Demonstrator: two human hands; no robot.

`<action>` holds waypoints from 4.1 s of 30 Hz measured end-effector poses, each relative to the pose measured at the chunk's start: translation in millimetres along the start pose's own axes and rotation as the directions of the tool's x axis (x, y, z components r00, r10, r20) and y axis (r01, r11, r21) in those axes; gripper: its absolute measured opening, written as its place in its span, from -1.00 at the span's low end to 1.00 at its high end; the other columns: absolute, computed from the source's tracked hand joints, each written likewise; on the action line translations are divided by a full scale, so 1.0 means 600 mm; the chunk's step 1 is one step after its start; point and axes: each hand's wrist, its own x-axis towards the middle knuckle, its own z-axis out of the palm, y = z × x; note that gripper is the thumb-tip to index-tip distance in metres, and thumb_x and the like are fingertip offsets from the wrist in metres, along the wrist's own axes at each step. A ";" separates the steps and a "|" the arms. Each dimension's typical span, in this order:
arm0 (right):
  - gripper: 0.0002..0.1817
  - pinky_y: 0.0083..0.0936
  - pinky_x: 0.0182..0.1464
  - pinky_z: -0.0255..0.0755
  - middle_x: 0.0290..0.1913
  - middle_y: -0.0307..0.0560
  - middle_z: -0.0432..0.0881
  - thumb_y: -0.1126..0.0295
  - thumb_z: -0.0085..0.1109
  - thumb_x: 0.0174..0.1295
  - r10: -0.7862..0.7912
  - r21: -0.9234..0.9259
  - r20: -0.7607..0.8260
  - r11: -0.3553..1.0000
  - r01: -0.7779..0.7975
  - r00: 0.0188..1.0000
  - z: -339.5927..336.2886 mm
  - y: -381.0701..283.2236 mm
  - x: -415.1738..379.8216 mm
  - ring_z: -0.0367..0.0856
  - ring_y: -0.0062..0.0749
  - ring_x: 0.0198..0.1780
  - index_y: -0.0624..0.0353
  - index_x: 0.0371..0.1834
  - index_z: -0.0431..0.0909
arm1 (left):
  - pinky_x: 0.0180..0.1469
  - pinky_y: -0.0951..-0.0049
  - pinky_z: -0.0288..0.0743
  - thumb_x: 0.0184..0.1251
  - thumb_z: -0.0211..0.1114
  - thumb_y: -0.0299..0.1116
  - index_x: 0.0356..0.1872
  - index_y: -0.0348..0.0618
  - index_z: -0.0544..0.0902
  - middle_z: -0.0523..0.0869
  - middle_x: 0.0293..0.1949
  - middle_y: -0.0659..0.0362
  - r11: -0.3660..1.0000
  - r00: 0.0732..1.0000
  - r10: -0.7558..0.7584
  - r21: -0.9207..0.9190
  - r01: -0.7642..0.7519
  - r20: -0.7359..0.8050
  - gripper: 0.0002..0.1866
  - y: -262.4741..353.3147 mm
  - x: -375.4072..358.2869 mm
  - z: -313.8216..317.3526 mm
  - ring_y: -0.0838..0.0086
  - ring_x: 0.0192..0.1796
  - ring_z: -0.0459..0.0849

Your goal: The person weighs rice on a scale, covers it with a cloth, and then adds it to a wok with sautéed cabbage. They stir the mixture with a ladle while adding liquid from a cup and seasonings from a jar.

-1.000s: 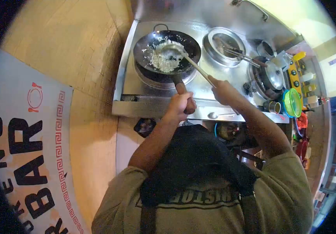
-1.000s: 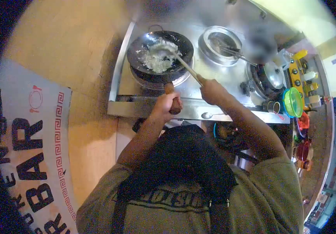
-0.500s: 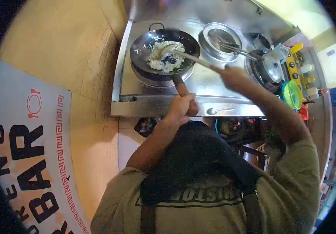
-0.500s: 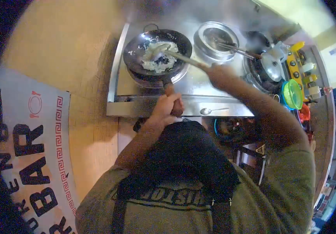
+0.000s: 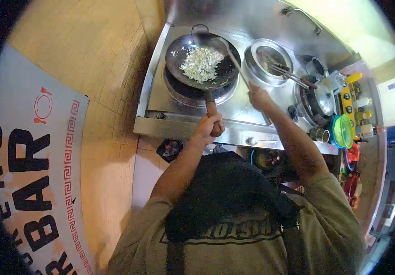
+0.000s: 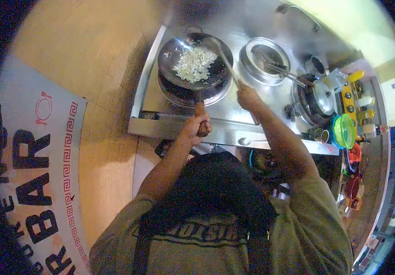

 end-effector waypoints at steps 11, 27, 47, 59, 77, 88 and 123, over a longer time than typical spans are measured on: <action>-0.56 -0.51 -0.67 0.38 -0.62 -0.20 0.43 0.19 0.00 0.37 0.091 0.409 0.369 0.878 -0.249 0.925 -0.046 -0.072 -0.034 0.42 -0.52 -0.69 0.01 0.29 0.40 | -0.54 0.38 0.48 0.19 0.25 -0.49 -0.21 -0.11 0.48 0.52 -0.47 0.24 0.999 0.996 0.049 -0.007 -0.050 -0.069 -0.83 -0.001 0.008 -0.011 0.49 -0.56 0.51; -0.32 0.00 -0.25 0.51 -0.38 0.30 0.63 0.43 -0.06 0.24 -0.034 -0.429 0.195 0.896 0.116 0.980 -0.033 -0.037 -0.072 0.65 0.18 -0.34 0.11 0.46 0.00 | -0.57 0.40 0.45 0.20 0.25 -0.37 -0.50 -0.14 0.50 0.51 -0.62 0.22 0.990 0.997 -0.008 0.142 0.020 -0.081 -0.85 0.026 -0.047 0.094 0.44 -0.62 0.50; -0.34 -0.24 -0.47 0.58 -0.34 0.06 0.62 0.46 -0.05 0.26 -0.063 -0.853 0.234 0.466 0.236 0.970 -0.184 -0.046 -0.098 0.68 -0.09 -0.42 -0.20 0.45 0.08 | -0.53 0.35 0.43 0.19 0.27 -0.35 -0.50 -0.17 0.50 0.55 -0.62 0.15 0.977 0.998 -0.010 0.211 0.021 -0.057 -0.83 -0.013 -0.047 0.116 0.38 -0.61 0.53; -0.51 -0.05 -0.28 0.55 -0.30 0.31 0.63 0.37 -0.08 0.28 -0.257 -0.185 -0.143 0.956 0.229 0.956 0.013 0.071 0.061 0.64 0.20 -0.32 0.09 0.31 0.30 | -0.45 0.38 0.47 0.26 0.24 -0.42 -0.32 -0.13 0.47 0.50 -0.49 0.24 1.000 0.999 0.021 -0.007 -0.021 0.043 -0.89 -0.011 0.014 0.001 0.51 -0.53 0.49; -0.52 -0.36 -0.61 0.48 -0.50 0.08 0.60 0.24 -0.19 0.40 -0.005 0.007 0.173 1.000 0.004 0.985 0.023 -0.047 0.033 0.55 -0.32 -0.65 -0.04 0.39 0.26 | -0.56 0.38 0.48 0.18 0.31 -0.43 -0.25 -0.04 0.48 0.50 -0.51 0.28 0.997 0.997 0.041 0.073 -0.036 -0.067 -0.82 -0.013 0.031 -0.018 0.50 -0.58 0.51; -0.45 -0.07 -0.29 0.50 -0.35 0.33 0.63 0.41 -0.07 0.32 -0.165 -0.269 -0.023 0.951 0.153 0.986 0.014 -0.038 0.037 0.65 0.18 -0.32 0.09 0.41 0.17 | -0.61 0.33 0.46 0.20 0.32 -0.42 -0.22 -0.15 0.43 0.49 -0.55 0.22 0.997 0.989 0.057 0.059 -0.050 -0.133 -0.77 -0.020 0.033 -0.029 0.46 -0.58 0.53; -0.53 -0.10 -0.38 0.56 -0.40 0.17 0.66 0.42 -0.12 0.31 -0.226 -0.575 0.186 0.764 0.292 0.956 0.018 -0.079 -0.067 0.70 0.02 -0.35 0.34 0.28 0.20 | -0.59 0.27 0.47 0.21 0.28 -0.35 -0.55 -0.09 0.49 0.52 -0.68 0.19 0.975 0.988 -0.155 0.160 0.156 -0.016 -0.81 0.039 0.024 -0.015 0.35 -0.68 0.52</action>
